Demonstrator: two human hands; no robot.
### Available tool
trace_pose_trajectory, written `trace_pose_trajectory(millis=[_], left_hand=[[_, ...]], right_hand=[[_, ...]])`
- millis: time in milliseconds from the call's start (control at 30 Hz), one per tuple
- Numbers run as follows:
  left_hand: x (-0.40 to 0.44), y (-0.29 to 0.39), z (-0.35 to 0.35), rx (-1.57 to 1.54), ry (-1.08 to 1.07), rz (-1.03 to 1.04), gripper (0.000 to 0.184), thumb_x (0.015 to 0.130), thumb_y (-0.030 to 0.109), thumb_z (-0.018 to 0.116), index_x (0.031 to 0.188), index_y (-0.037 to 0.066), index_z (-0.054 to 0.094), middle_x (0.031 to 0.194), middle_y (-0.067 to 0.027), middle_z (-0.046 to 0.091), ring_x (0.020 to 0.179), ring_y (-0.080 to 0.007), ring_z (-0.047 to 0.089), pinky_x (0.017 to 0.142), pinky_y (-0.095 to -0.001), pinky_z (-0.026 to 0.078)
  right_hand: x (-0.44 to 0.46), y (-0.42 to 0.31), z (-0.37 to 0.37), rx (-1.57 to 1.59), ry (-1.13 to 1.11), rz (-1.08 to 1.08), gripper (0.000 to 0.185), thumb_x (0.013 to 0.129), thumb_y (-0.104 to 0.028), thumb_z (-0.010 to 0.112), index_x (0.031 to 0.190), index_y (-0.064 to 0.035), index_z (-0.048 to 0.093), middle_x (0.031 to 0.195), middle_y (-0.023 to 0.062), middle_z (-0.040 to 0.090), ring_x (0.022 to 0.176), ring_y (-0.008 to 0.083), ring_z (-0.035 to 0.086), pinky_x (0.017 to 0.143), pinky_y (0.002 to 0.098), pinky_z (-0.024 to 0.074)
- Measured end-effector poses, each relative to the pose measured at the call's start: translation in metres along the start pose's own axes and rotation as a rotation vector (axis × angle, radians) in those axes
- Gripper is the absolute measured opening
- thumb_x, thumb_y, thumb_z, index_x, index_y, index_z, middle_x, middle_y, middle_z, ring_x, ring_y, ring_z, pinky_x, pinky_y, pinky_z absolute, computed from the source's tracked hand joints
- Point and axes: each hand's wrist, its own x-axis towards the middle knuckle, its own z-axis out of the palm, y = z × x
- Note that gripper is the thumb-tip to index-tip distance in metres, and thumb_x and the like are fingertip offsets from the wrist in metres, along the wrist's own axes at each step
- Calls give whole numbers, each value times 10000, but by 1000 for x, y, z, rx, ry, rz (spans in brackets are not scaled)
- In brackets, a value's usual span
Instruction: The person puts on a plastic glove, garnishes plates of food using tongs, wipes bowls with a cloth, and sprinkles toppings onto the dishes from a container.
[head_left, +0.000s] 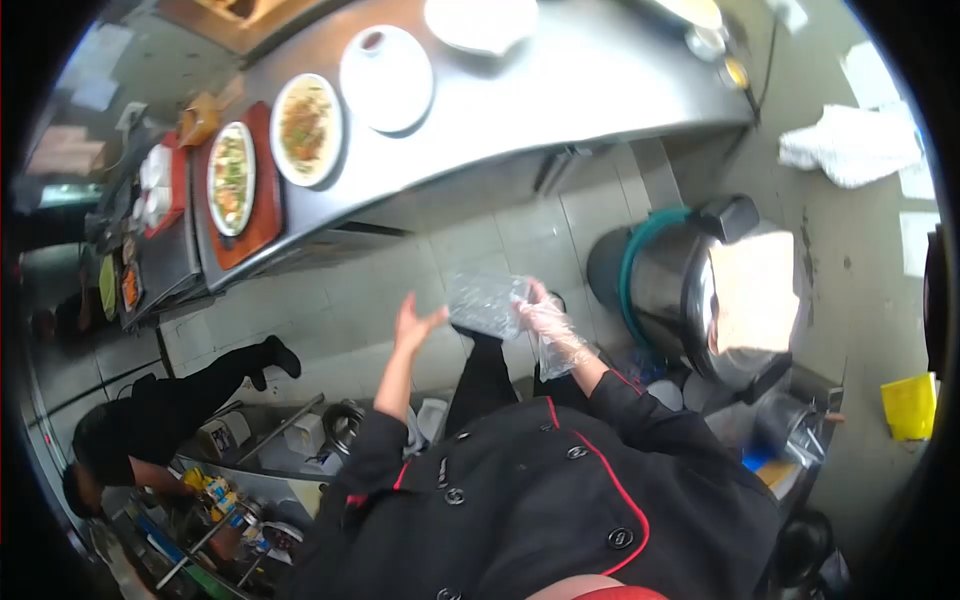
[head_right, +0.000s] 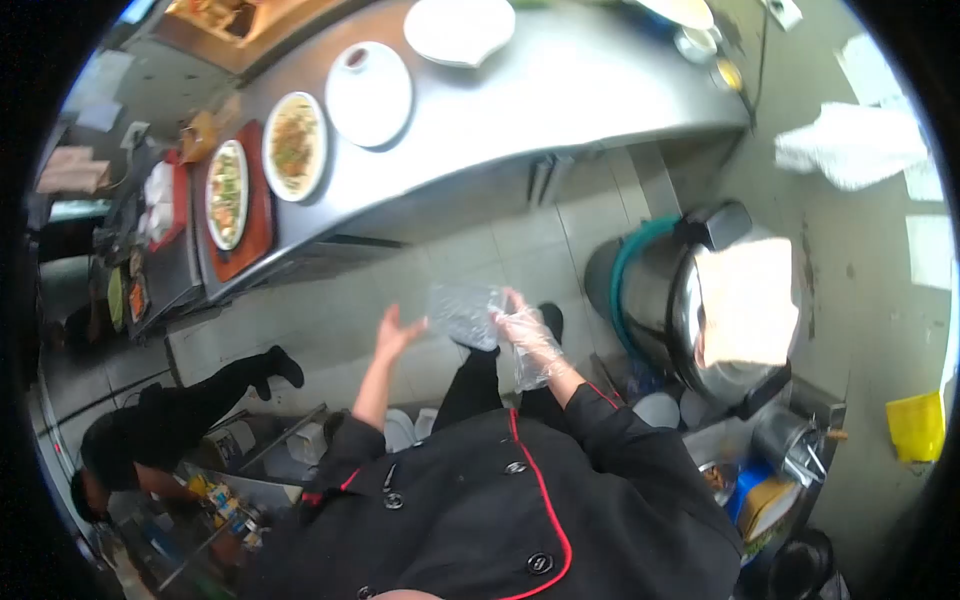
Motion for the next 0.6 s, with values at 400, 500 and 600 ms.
trace_pose_trajectory(millis=[400,500,600], left_hand=[[118,272,247,44,110,498,666,646,153,665,1234,-3,393,1214,-238,486,1151,-385,468,947,-433,414],[124,217,233,159,-35,729,613,615,72,604,1194,33,404,1140,-183,515,1076,-369,494,887,-458,431],[56,140,242,88,-44,747,588,610,31,580,1168,29,398,1101,-204,489,1062,-412,456,901,-466,402]], right_hand=[[-92,115,-92,107,685,53,608,796,-168,663,1338,-86,401,1150,232,584,1058,353,580,897,401,446],[-103,64,-113,-341,899,-195,634,777,-133,672,1342,-63,392,1235,237,483,1093,396,527,893,413,455],[-86,32,-128,-282,893,-310,664,775,-151,674,1356,-60,365,1248,240,467,1097,404,505,918,429,439]])
